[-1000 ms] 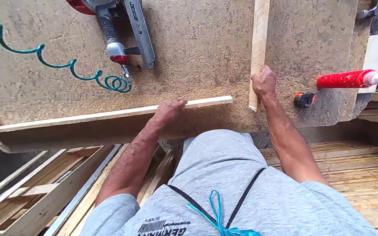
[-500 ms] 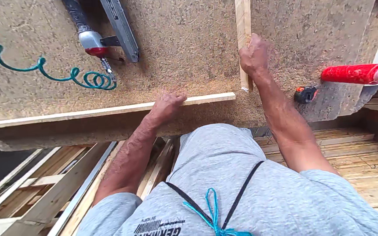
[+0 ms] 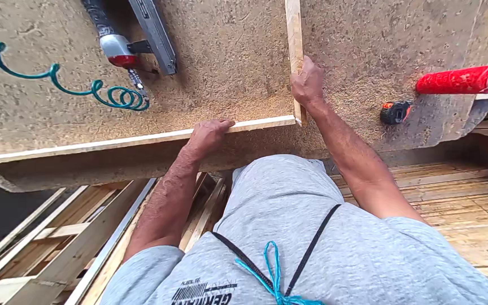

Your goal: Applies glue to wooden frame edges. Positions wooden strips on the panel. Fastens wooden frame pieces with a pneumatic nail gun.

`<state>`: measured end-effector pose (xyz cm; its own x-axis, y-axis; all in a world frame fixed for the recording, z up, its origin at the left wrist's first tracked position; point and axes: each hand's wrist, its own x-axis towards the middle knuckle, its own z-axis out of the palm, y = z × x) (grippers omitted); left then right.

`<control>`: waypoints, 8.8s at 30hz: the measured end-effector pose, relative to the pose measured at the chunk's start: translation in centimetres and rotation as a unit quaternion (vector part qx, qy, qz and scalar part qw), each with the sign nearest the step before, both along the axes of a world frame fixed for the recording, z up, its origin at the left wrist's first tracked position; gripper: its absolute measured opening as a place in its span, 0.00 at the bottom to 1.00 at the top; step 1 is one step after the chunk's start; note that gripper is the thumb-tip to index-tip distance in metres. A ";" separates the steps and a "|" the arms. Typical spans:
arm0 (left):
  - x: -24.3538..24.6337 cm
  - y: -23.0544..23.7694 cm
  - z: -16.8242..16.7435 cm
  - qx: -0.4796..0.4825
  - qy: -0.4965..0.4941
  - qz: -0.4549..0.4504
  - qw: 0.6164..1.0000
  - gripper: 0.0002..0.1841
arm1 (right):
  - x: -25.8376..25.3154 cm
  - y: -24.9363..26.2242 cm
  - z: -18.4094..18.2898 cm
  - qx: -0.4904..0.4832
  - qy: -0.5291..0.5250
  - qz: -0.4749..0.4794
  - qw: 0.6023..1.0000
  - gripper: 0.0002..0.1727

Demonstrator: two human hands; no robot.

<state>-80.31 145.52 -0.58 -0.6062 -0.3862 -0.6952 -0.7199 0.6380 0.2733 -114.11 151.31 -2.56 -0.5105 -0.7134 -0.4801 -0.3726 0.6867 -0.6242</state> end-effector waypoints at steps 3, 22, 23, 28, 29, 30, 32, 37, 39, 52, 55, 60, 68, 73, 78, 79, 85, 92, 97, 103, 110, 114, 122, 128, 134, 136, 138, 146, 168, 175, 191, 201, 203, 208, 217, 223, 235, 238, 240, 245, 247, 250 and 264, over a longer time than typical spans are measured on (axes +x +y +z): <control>0.2 0.2 0.0 -0.003 -0.002 0.008 1.000 0.23 | 0.6 -0.2 -0.3 0.006 0.003 0.007 1.000 0.25; 0.5 0.3 -0.5 -0.020 0.000 0.019 1.000 0.21 | 2.0 -1.2 -0.4 0.006 0.024 -0.002 1.000 0.25; 0.6 0.3 -0.5 -0.022 -0.001 0.019 1.000 0.21 | 2.1 -1.3 -0.4 0.005 0.028 -0.002 1.000 0.25; 0.0 0.7 -0.8 -0.020 -0.004 -0.003 1.000 0.20 | 2.0 -1.0 -0.5 0.035 0.051 0.000 0.998 0.25; -0.1 0.6 -0.5 -0.012 0.001 -0.002 1.000 0.19 | 2.0 -1.0 -0.3 0.041 0.044 0.004 0.998 0.29; -0.1 0.4 -0.1 0.001 0.005 0.006 1.000 0.21 | 2.2 -1.0 -0.1 0.042 0.031 0.007 0.999 0.34; 0.0 -0.6 1.1 0.024 0.022 0.045 0.998 0.34 | 2.3 -0.5 0.5 0.030 0.008 0.013 0.999 0.45; 1.5 -7.5 2.0 -0.112 0.178 0.256 0.944 0.40 | 0.6 3.6 2.3 -0.048 -0.018 0.030 0.998 0.51; 1.4 -12.4 1.4 -0.191 0.205 0.337 0.899 0.37 | 0.1 6.2 2.8 -0.066 0.007 0.022 0.998 0.47; -4.2 -28.1 -0.1 -0.145 0.009 0.497 0.856 0.46 | 6.4 13.6 8.0 -0.199 0.089 -0.049 0.975 0.32; -1.1 -28.6 6.6 -0.093 0.105 0.490 0.860 0.35 | 8.0 12.9 8.5 -0.269 0.038 -0.006 0.962 0.29; 5.0 -18.6 17.7 0.381 0.486 0.438 0.653 0.29 | 9.4 9.4 8.9 -0.231 -0.193 0.042 0.953 0.35; -5.2 3.8 16.3 0.722 0.546 0.253 0.342 0.47 | 5.3 6.2 13.0 -0.355 -0.713 0.061 0.601 0.50; -12.5 11.2 15.8 0.649 0.550 0.238 0.469 0.46 | -2.5 12.0 12.5 -0.385 -0.721 0.078 0.571 0.29; -13.7 16.2 15.7 0.368 0.621 0.252 0.645 0.38 | -11.2 19.8 13.3 -0.411 -0.664 0.098 0.617 0.25; -12.4 17.4 15.4 0.359 0.605 0.257 0.663 0.37 | -12.5 21.3 13.4 -0.408 -0.648 0.092 0.636 0.26; -6.2 22.9 13.0 0.239 0.374 0.390 0.807 0.13 | -16.4 26.2 10.9 -0.389 -0.533 0.034 0.751 0.21; -22.7 18.7 18.3 -0.250 0.483 0.086 0.835 0.46 | -14.1 26.5 7.6 -0.285 -0.632 -0.021 0.720 0.18; -27.7 13.9 15.8 -0.174 0.244 -0.033 0.954 0.46 | -12.7 26.4 8.1 -0.264 -0.643 0.005 0.718 0.15; -26.8 13.9 16.9 -0.087 0.173 -0.029 0.981 0.37 | -11.6 26.9 8.2 -0.251 -0.652 0.012 0.715 0.16; -26.4 13.4 18.2 -0.017 0.111 -0.026 0.993 0.31 | -10.1 27.2 8.6 -0.244 -0.646 0.004 0.723 0.14; -25.1 13.9 17.9 -0.022 0.148 -0.026 0.988 0.31 | -9.5 27.4 8.7 -0.249 -0.649 0.001 0.719 0.13; -24.1 15.3 16.8 -0.133 0.171 -0.035 0.976 0.40 | -9.7 26.6 7.9 -0.238 -0.672 0.016 0.701 0.16; -24.2 14.4 16.5 -0.086 0.145 -0.053 0.984 0.35 | -9.6 26.0 6.9 -0.213 -0.690 0.028 0.691 0.19; -23.9 14.2 15.9 -0.082 0.160 -0.061 0.982 0.36 | -9.7 26.3 6.4 -0.207 -0.686 0.023 0.698 0.18; -23.9 14.1 16.0 -0.084 0.155 -0.058 0.983 0.37 | -9.8 26.4 6.4 -0.208 -0.684 0.024 0.699 0.17; -23.8 14.0 15.7 -0.094 0.156 -0.050 0.982 0.40 | -9.8 26.4 6.5 -0.213 -0.685 0.029 0.696 0.17; -22.0 18.1 11.4 -0.264 0.463 0.028 0.846 0.15 | -10.2 26.5 6.6 -0.229 -0.685 0.017 0.691 0.19; -20.2 18.2 9.2 -0.221 0.495 0.036 0.839 0.16 | -8.9 27.1 7.0 -0.202 -0.682 -0.022 0.702 0.15; -20.8 13.4 13.4 0.029 0.225 0.043 0.973 0.28 | -8.5 26.3 6.1 -0.183 -0.688 -0.005 0.702 0.20; -22.5 12.8 11.2 0.075 0.123 0.079 0.986 0.30 | -8.2 26.3 3.3 -0.150 -0.714 -0.013 0.684 0.15; -23.0 14.1 11.4 -0.045 0.094 0.043 0.994 0.47 | -8.7 26.0 3.5 -0.168 -0.714 -0.016 0.679 0.12; -23.7 14.7 11.6 -0.067 0.078 0.056 0.993 0.47 | -8.8 25.9 3.4 -0.167 -0.715 -0.013 0.679 0.12; -24.7 14.2 12.0 -0.068 0.057 0.031 0.996 0.39 | -9.2 25.8 3.1 -0.158 -0.721 -0.007 0.675 0.13; -24.5 12.7 12.7 -0.020 0.098 -0.003 0.995 0.28 | -9.8 25.5 2.9 -0.149 -0.718 -0.010 0.680 0.15; -24.9 13.0 12.5 0.000 0.079 0.034 0.996 0.27 | -9.9 25.2 2.7 -0.141 -0.720 -0.011 0.679 0.16; -24.4 11.2 10.6 0.031 0.162 0.125 0.979 0.33 | -10.8 24.5 3.4 -0.155 -0.675 -0.055 0.719 0.18; -22.0 12.3 12.8 -0.021 0.348 0.193 0.917 0.30 | -12.0 24.7 3.5 -0.190 -0.644 -0.063 0.738 0.16; -18.8 14.3 15.0 0.084 0.500 0.222 0.833 0.21 | -13.1 25.2 3.0 -0.206 -0.630 -0.078 0.745 0.14; -7.8 18.0 13.8 0.358 0.104 0.219 0.902 0.20 | -14.8 27.3 1.4 -0.182 -0.611 -0.101 0.764 0.14; -6.2 18.1 10.3 0.179 -0.126 0.227 0.949 0.19 | -14.5 28.2 0.7 -0.171 -0.619 -0.104 0.759 0.14; -4.8 15.8 5.9 -0.148 -0.024 0.249 0.957 0.27 | -13.2 29.0 -0.9 -0.158 -0.633 -0.110 0.750 0.13; -13.3 6.3 -0.1 -0.045 -0.011 0.025 0.999 0.16 | -10.8 28.2 -3.1 -0.144 -0.666 -0.115 0.723 0.14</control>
<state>-93.64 151.79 -0.68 -0.5698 -0.4768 -0.6693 -0.7564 0.6227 0.2004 -124.86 179.47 -5.63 0.1466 -0.8516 -0.5032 0.7931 0.4052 -0.4548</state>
